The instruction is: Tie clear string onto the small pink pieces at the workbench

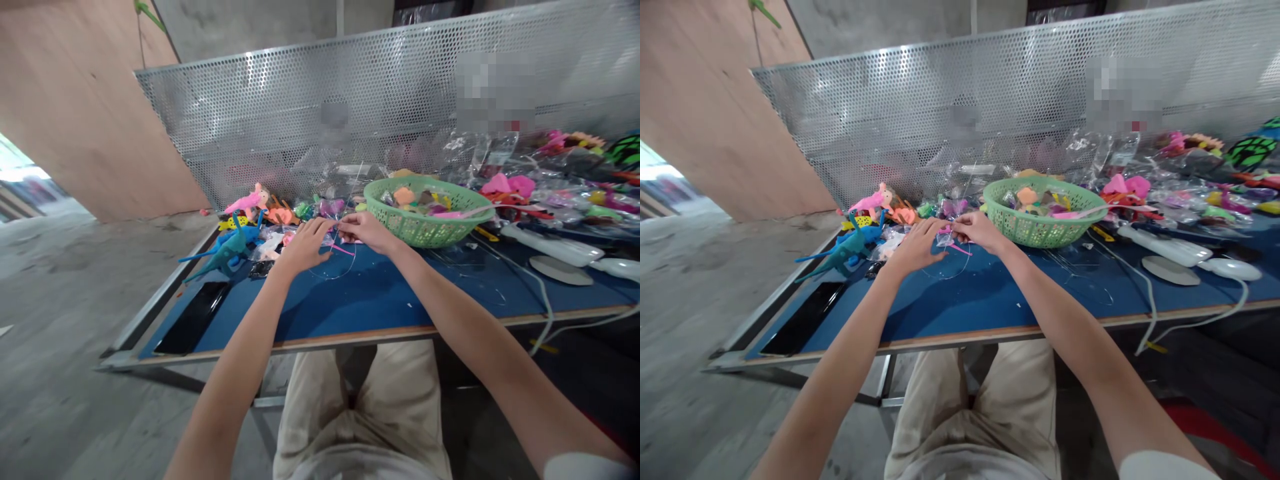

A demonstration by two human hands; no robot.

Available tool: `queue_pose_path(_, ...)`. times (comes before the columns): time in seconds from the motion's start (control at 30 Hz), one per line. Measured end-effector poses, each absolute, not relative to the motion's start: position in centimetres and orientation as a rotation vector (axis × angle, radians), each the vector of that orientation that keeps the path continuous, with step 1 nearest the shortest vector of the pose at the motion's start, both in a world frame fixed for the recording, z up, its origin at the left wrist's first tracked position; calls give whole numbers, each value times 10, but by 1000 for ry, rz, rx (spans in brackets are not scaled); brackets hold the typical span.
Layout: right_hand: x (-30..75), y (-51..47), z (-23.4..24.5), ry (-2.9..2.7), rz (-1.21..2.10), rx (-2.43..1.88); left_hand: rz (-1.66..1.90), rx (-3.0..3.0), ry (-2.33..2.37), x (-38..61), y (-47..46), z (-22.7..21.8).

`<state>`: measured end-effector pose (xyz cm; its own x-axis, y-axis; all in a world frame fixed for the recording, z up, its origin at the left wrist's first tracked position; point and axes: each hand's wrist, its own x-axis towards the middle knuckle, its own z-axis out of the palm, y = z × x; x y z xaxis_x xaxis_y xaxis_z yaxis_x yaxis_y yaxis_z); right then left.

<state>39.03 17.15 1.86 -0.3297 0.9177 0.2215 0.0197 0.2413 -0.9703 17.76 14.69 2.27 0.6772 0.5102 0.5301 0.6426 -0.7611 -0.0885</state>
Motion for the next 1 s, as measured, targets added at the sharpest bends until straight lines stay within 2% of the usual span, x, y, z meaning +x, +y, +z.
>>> queue_pose_path(1.0, 380, 165, 15, -1779, 919, -888, -859, -2520, -980, 172, 159, 19)
